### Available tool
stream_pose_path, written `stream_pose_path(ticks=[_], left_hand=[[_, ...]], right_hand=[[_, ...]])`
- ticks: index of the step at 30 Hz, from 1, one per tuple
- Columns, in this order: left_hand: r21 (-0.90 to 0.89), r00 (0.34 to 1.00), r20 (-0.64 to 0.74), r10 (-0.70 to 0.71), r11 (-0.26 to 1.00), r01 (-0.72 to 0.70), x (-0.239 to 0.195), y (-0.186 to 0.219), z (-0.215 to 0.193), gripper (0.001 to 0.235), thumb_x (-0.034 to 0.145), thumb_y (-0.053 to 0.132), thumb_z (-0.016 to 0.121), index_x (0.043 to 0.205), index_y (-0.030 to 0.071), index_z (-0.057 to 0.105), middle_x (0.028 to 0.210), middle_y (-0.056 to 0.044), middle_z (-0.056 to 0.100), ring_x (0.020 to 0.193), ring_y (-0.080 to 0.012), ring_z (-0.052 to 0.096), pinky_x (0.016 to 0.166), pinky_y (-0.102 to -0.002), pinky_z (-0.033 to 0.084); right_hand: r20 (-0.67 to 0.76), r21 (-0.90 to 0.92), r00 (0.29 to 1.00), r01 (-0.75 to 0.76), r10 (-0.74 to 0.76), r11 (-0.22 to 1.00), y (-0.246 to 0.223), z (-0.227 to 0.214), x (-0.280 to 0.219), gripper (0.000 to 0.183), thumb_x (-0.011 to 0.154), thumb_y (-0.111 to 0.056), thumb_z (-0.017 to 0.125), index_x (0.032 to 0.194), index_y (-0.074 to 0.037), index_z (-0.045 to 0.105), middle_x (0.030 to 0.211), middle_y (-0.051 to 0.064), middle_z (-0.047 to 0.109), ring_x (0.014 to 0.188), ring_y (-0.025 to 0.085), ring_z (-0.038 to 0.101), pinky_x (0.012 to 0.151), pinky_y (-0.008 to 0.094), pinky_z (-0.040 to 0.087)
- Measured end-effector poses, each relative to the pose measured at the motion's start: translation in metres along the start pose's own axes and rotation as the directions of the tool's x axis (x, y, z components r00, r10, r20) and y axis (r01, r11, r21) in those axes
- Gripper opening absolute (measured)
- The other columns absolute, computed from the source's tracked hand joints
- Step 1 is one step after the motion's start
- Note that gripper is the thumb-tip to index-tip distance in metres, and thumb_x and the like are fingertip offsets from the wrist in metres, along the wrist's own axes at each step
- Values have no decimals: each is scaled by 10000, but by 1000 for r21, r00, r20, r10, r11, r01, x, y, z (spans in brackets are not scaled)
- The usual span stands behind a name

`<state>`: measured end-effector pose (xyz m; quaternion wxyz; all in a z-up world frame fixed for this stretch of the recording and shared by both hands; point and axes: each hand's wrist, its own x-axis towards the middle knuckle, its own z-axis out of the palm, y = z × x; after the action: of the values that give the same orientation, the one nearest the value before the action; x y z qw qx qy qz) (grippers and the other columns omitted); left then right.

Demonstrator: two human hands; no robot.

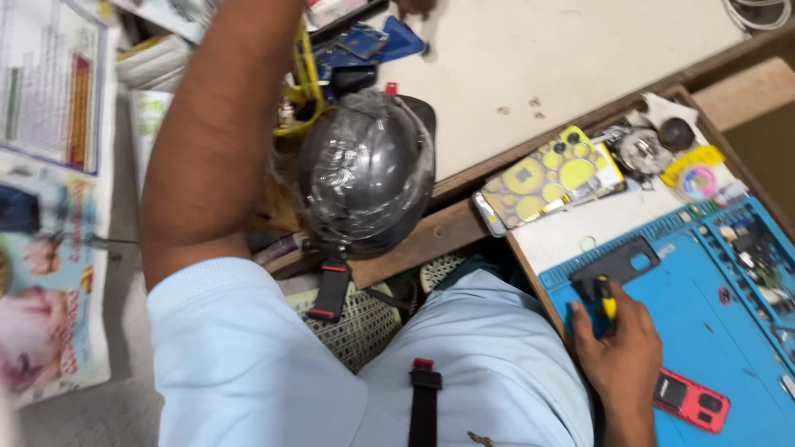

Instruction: The person disassembles a smartphone on a blue work mat, removes the back cover and battery, and reassembles the device. They use a screwdriver and pry tool to separate components and handle the phone's internal parts.

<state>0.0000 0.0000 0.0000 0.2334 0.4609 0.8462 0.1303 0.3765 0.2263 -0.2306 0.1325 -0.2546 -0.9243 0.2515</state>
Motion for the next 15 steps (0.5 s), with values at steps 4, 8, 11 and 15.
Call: stream_pose_path(ticks=[4,8,11,15], left_hand=[[-9,945,-144,-294,955,296,-52,-58,-14,255,796,228,756,975,48,771,816,-135,762,693,-230,761,637,-399,610],[-22,812,-245,-530,840,542,-73,-123,-31,236,837,210,752,1011,52,780,865,-152,769,717,-245,756,653,-410,607],[-21,706,-237,-668,730,683,-82,-178,-14,224,868,196,750,1038,56,786,902,-164,774,736,-256,753,665,-419,605],[142,686,-251,-683,675,724,-85,-239,16,225,856,219,815,1019,65,816,887,-178,773,705,-299,740,657,-459,586]], right_hand=[[-41,-17,999,28,-29,999,5,2,-3,571,859,-318,815,1327,-22,674,1041,194,671,865,363,654,760,440,530],[-55,-20,998,5,-6,1000,3,3,-2,586,843,-321,817,1322,-15,673,1023,192,672,831,355,651,742,438,528],[-32,-23,999,-5,4,1000,-1,0,-4,588,852,-319,817,1327,-5,668,993,191,668,814,352,651,734,435,531],[-39,-3,999,7,-7,1000,-3,-2,-1,566,847,-304,810,1306,-5,670,1012,195,673,795,351,651,718,436,531]])
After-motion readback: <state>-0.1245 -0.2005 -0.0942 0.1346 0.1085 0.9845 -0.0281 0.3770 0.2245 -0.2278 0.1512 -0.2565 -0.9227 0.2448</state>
